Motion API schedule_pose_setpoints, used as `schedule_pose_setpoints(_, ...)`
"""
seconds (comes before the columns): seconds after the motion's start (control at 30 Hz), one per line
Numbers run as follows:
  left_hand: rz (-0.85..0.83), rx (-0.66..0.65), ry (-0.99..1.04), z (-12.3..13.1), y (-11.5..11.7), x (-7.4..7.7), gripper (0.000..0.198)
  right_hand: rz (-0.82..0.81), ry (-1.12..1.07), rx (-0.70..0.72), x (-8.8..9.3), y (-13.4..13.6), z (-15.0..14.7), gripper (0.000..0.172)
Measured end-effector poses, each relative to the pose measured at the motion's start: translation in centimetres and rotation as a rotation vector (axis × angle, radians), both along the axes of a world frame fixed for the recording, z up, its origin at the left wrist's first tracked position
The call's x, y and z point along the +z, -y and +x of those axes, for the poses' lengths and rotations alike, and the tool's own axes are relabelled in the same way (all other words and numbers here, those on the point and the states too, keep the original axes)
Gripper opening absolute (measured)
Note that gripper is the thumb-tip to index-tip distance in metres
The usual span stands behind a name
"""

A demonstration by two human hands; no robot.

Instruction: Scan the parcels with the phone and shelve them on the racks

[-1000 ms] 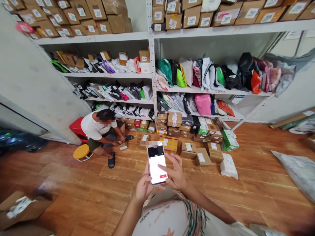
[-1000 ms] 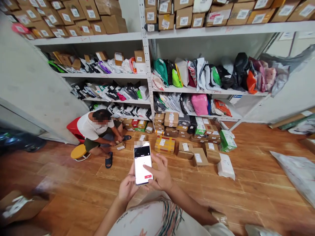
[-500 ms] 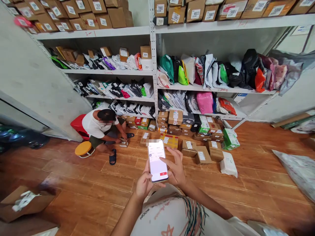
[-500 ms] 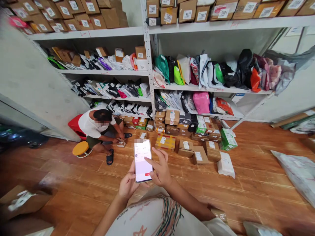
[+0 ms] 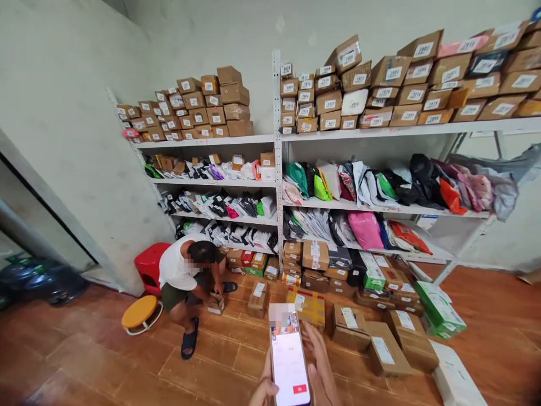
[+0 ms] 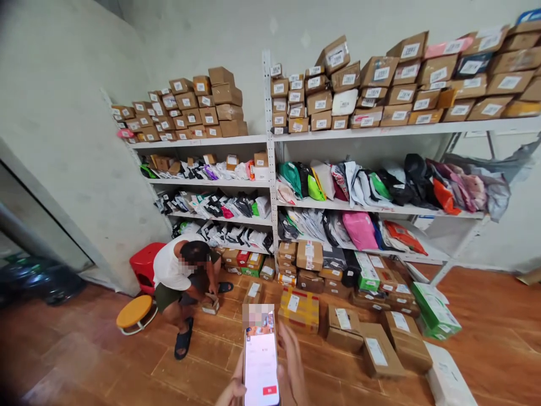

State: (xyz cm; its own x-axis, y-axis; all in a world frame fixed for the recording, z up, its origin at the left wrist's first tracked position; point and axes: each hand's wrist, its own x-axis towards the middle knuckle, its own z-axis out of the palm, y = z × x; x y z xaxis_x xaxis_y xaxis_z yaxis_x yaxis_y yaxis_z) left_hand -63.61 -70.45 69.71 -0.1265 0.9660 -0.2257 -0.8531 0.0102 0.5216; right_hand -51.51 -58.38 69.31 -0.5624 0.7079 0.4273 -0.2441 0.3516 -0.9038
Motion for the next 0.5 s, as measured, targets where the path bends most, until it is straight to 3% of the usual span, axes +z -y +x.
schedule_pose_setpoints(0.07, 0.028, -0.002, 0.024, -0.4, -0.2, 0.0, 0.103, -0.248, -0.017, 0.092, -0.5, 0.0, -1.0, 0.055)
schedule_pose_setpoints(0.17, 0.039, 0.015, 0.035, -1.1, -0.2, 0.7, 0.100, -0.497, 0.014, 0.202, 1.2, 0.3, -2.6, 0.046)
schedule_pose_setpoints(0.3, -0.044, 0.067, -0.065, -3.2, 0.2, 2.3, 0.095, -0.582, 0.018, 0.236, 3.5, 0.3, -5.0, 0.047)
schedule_pose_setpoints(0.5, -0.127, 0.063, -0.115, -7.9, -0.9, 2.8, 0.092, -0.734, 0.060, 0.244, 1.8, -1.1, -9.3, 0.041)
